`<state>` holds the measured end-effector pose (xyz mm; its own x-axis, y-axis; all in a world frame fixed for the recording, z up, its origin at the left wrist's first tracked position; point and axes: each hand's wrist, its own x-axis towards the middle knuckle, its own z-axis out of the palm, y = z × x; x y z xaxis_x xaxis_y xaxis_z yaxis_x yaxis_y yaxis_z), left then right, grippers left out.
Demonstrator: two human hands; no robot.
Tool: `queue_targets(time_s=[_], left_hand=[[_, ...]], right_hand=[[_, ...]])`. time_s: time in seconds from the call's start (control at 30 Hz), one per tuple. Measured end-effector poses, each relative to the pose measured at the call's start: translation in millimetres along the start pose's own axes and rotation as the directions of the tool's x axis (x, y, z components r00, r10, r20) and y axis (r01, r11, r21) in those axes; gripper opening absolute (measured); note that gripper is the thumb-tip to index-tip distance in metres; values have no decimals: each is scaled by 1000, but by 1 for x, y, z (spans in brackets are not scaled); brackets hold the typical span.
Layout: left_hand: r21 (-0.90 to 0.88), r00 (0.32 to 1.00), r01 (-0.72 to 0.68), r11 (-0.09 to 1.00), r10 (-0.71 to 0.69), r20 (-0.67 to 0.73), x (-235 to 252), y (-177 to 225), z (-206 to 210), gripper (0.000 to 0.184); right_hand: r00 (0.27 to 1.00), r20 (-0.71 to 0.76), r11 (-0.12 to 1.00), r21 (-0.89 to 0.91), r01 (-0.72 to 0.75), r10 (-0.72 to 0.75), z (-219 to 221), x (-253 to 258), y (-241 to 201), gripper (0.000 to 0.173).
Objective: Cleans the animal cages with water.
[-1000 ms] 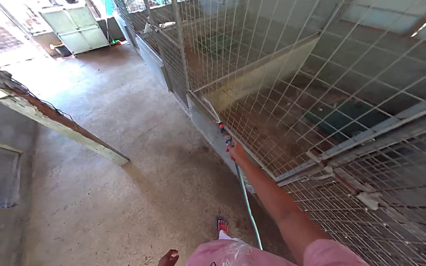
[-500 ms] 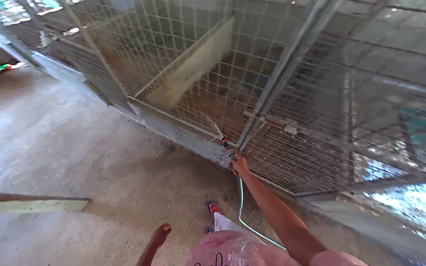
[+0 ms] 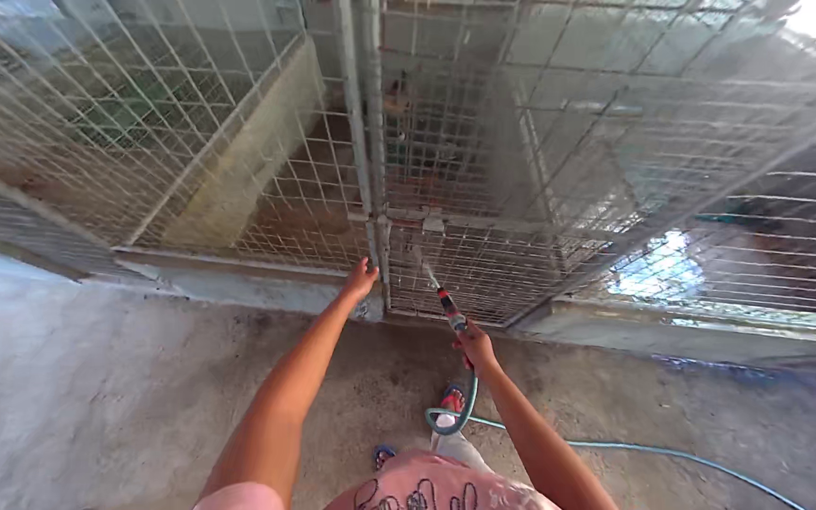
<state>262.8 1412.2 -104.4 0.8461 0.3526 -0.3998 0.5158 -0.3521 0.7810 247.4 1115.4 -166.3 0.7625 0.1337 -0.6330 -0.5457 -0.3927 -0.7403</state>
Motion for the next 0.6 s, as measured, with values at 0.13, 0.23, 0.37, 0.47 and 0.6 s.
queue_targets(time_s=[0.13, 0.23, 0.37, 0.47, 0.6], left_hand=[[150, 984, -4, 989, 30, -175, 95, 11, 31, 58], [103, 958, -9, 995, 38, -284, 115, 20, 60, 49], [-71, 955, -25, 997, 3, -296, 103, 39, 95, 46], [10, 970, 37, 999, -34, -240, 97, 63, 122, 48], [93, 963, 89, 992, -61, -264, 125, 75, 122, 49]], right_hand=[[999, -3, 999, 11, -41, 41, -35, 18, 12, 56], [996, 2, 996, 23, -90, 90, -70, 42, 22, 55], [987, 13, 986, 33, -163, 163, -106, 70, 30, 55], [981, 37, 981, 34, -193, 192, -124, 89, 29, 56], [974, 104, 980, -18, -199, 200, -132, 111, 24, 58]])
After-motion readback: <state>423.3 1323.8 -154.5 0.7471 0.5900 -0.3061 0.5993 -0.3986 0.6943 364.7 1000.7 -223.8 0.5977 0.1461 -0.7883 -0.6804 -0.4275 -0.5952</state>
